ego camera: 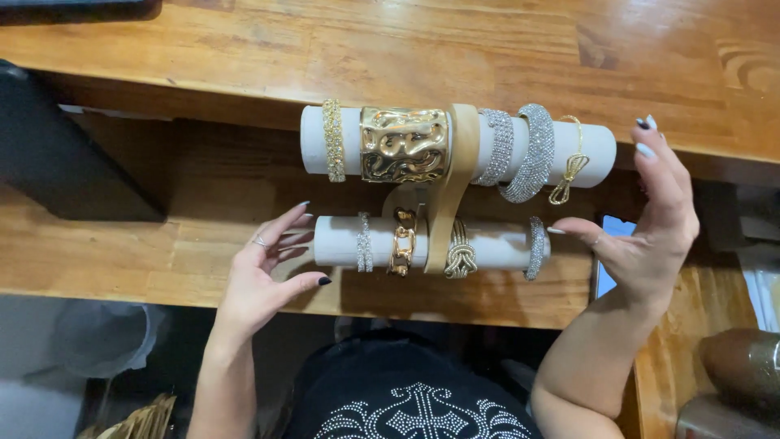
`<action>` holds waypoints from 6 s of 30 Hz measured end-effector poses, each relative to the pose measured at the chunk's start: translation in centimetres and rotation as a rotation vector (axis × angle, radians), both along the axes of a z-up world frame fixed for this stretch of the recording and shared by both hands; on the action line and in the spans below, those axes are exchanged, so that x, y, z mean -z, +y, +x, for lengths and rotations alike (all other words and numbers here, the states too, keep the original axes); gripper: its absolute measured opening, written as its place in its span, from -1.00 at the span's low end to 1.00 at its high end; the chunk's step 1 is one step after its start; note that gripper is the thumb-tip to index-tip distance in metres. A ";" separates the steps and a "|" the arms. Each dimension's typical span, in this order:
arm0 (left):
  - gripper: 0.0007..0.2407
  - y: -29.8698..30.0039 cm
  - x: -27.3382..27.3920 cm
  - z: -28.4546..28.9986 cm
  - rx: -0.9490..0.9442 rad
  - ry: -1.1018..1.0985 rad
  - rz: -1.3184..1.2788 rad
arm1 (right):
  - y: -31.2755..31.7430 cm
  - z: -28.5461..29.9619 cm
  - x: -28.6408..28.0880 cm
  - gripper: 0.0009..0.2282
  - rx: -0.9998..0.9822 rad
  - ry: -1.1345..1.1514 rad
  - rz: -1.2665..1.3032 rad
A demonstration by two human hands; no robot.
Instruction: Organizing and arranging various gold and silver bracelets on a two-tiered jewelry display stand.
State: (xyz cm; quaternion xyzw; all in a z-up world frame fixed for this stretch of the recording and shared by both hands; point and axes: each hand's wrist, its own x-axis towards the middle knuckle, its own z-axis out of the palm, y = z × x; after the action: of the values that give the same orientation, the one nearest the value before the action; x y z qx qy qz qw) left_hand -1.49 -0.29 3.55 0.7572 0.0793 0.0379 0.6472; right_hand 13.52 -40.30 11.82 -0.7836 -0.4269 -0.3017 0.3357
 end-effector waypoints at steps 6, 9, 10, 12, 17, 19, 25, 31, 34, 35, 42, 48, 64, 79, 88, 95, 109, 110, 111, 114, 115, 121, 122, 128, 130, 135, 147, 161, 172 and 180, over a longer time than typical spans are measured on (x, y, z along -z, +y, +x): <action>-0.13 -1.9 -1.6 -1.8 -0.191 -0.443 0.552 | -0.2 -5.1 3.0 -0.27 0.168 0.181 0.321; -0.09 -2.6 -1.1 -1.8 -0.106 -0.510 0.596 | 0.0 -6.6 5.1 -0.37 0.118 0.206 0.386; -0.09 -2.8 -1.1 -1.5 -0.108 -0.507 0.599 | 0.2 -6.8 5.4 -0.37 0.115 0.209 0.387; -0.22 -3.2 -1.1 -0.6 -0.039 -0.558 0.726 | 0.4 -7.3 5.9 -0.27 0.007 0.308 0.321; -0.32 -4.2 -1.1 0.8 0.031 -0.586 0.874 | 1.2 -6.2 6.8 -0.22 -0.096 0.424 0.212; -0.26 -4.3 -1.2 1.5 0.046 -0.589 0.917 | 1.7 -5.7 6.9 -0.21 -0.152 0.443 0.197; -0.38 -4.1 1.5 3.1 0.038 -0.561 0.901 | 2.7 -4.4 6.9 -0.34 -0.070 0.383 0.150; -0.36 -2.0 0.3 2.4 0.035 -0.514 0.678 | 1.8 -4.2 7.3 -0.53 -0.050 0.457 0.106; -0.41 -0.7 -0.8 1.8 0.077 -0.440 0.524 | 1.7 -3.8 7.6 -0.56 -0.060 0.456 0.067; -0.41 -0.6 -1.2 1.7 0.070 -0.436 0.511 | 1.6 -3.8 7.6 -0.55 -0.060 0.446 0.061; -0.35 3.1 3.4 1.4 -0.078 -0.345 0.299 | 1.8 -4.0 7.3 -0.51 -0.049 0.449 0.075; -0.35 3.6 8.0 1.1 -0.241 -0.079 0.235 | 1.9 -4.2 6.6 -0.43 -0.029 0.437 0.057; -0.06 3.2 8.0 0.2 -0.202 -0.243 0.679 | -0.9 -3.2 9.8 -0.24 -0.254 0.609 0.190; -0.55 -9.2 -0.8 2.4 -0.082 -1.029 1.057 | -2.5 -4.0 11.8 -0.24 -0.248 0.721 0.350; -0.40 -8.8 0.9 3.3 0.036 -0.846 1.190 | -2.5 -5.6 12.4 -0.26 0.168 0.731 0.418; -0.33 -8.6 0.3 3.1 0.045 -0.830 1.165 | 2.4 -6.6 10.0 -0.50 0.482 0.823 -0.298; -0.30 -8.2 1.3 3.1 -0.005 -0.813 1.173 | -0.4 -9.3 10.7 -0.40 0.734 0.399 -0.597; -0.29 -8.1 0.2 2.8 0.034 -0.772 1.190 | 0.0 -10.4 8.2 -0.47 0.680 0.320 -0.426; -0.29 -8.2 -0.8 2.6 0.073 -0.731 1.205 | 0.2 -11.5 5.7 -0.53 0.626 0.240 -0.256; -0.29 -8.3 -1.0 2.6 0.049 -0.758 1.220 | 2.6 -12.5 3.8 -0.48 0.294 0.004 -0.026; -0.29 -8.4 -1.0 2.7 0.053 -0.760 1.220 | 3.6 -12.1 4.0 -0.48 0.297 0.004 -0.025; -0.53 -8.1 -1.4 3.0 -0.017 -0.849 1.238 | 8.4 -8.5 4.7 -0.35 0.240 0.033 -0.423; -0.48 -7.9 -1.3 3.1 0.012 -0.853 1.233 | 8.9 -8.1 4.5 -0.35 0.251 0.004 -0.482; -0.47 -6.1 -1.9 2.9 0.078 -0.861 1.178 | 9.4 -7.7 4.9 -0.41 0.332 0.001 -0.563; -0.50 -5.1 -2.2 2.7 0.058 -0.869 1.178 | 9.4 -7.7 4.9 -0.41 0.347 -0.011 -0.580; -0.47 -1.6 -1.7 1.9 0.159 -0.883 1.023 | 9.2 -7.6 5.0 -0.39 0.373 -0.005 -0.627; -0.27 5.4 4.5 0.1 -0.150 -0.584 0.677 | 8.1 -7.4 6.0 -0.36 0.405 0.077 -0.651; -0.24 3.3 9.3 0.8 -0.047 -0.114 0.756 | 6.9 -6.8 4.7 -0.37 0.198 0.207 -0.692; -0.15 -2.5 -1.8 1.2 0.068 -0.673 0.841 | 6.0 -6.3 4.4 -0.41 0.253 0.195 -0.710; -0.55 -2.2 -2.2 2.7 0.134 -0.673 0.995 | 2.0 -5.9 4.0 -0.40 0.277 0.313 -0.574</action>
State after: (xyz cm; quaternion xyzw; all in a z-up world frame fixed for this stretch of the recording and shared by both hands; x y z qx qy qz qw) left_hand 1.21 -2.48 5.78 0.9188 -0.2050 0.2670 0.2060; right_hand 7.58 -38.26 7.80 -0.9332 -0.3273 -0.0885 0.1191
